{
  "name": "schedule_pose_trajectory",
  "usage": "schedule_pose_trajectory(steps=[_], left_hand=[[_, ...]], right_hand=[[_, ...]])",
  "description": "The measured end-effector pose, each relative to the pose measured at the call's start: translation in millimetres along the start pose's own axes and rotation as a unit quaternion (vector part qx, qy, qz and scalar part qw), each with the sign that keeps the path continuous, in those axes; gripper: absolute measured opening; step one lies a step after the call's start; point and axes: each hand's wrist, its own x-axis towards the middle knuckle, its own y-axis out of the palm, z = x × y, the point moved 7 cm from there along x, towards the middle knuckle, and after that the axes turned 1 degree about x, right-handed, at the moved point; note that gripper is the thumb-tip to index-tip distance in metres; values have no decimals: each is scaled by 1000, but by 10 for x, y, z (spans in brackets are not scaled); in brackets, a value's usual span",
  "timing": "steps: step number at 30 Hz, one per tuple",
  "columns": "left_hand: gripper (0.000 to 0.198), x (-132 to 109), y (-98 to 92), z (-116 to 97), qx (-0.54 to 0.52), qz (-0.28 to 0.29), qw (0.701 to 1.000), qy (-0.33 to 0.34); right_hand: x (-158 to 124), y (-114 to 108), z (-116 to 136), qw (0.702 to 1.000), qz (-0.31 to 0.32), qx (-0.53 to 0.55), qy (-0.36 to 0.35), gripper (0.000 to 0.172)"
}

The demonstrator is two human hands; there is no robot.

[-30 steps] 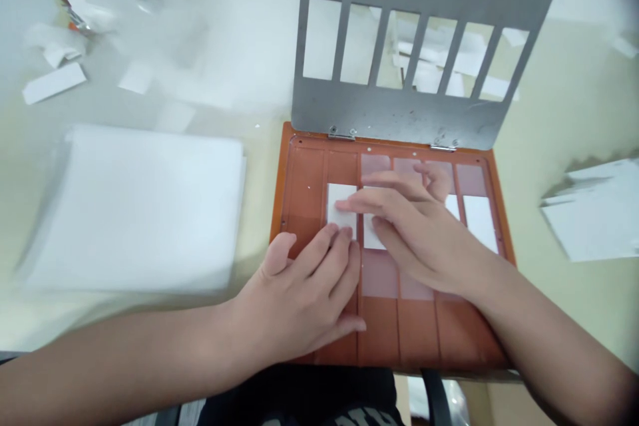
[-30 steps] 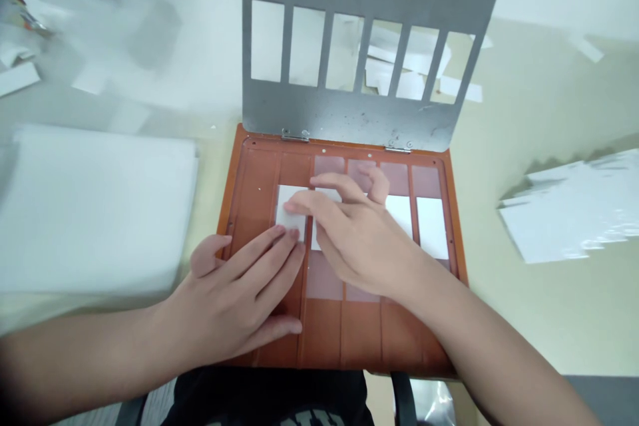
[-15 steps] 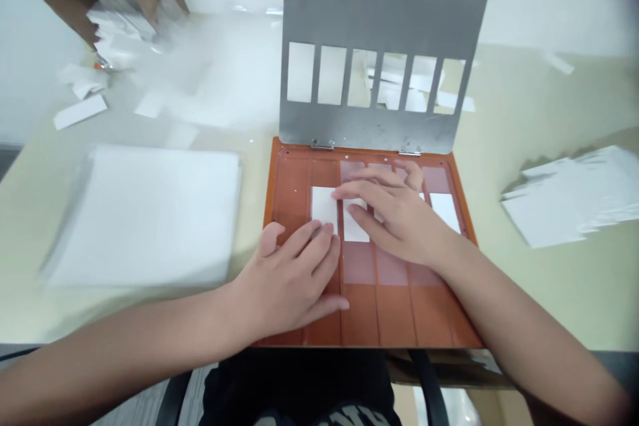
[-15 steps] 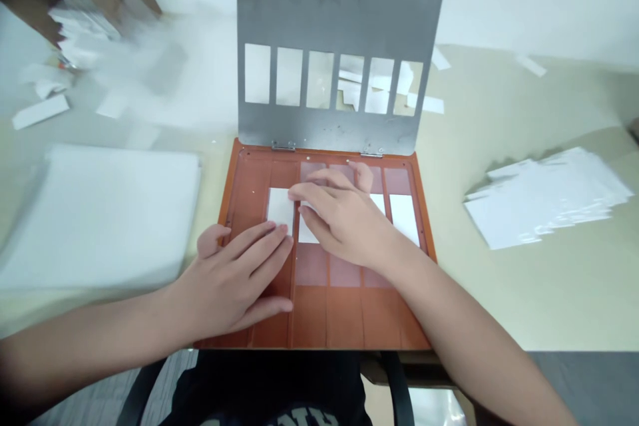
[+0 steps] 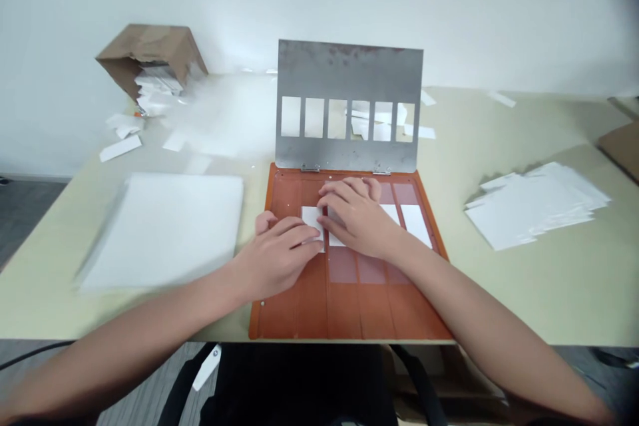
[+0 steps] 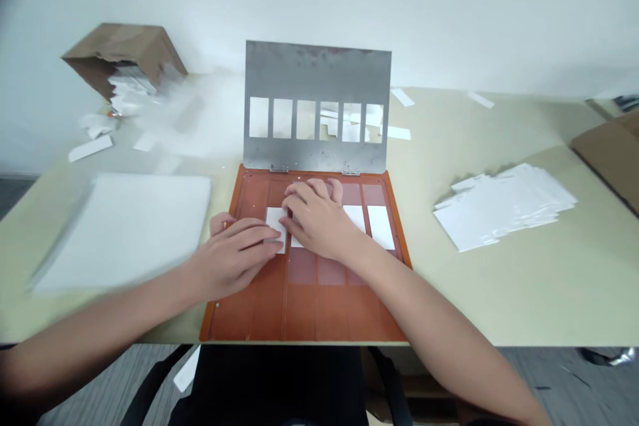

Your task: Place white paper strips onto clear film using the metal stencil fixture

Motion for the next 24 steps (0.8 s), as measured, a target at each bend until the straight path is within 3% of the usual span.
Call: schedule_pose_trajectory(steps=[7, 12, 16, 20, 24], left_hand=[[29, 66, -143, 81, 16, -7, 998, -65], [59, 27, -76, 211, -25, 13, 988, -150], [75, -9, 5, 321, -128, 54, 960, -243], [50, 36, 5, 381, -226, 59, 935, -266], [37, 146, -96, 435, -241, 22, 938, -250]], right_hand=[[-7, -2, 9, 996, 42, 71, 34, 18], [-41, -33, -17, 981, 27, 186, 41, 24], [-82, -51, -7, 965, 24, 258, 43, 25], [-102, -87, 29, 957, 6, 287, 32, 24], [-90, -111, 5, 939, -10, 340, 45, 29]])
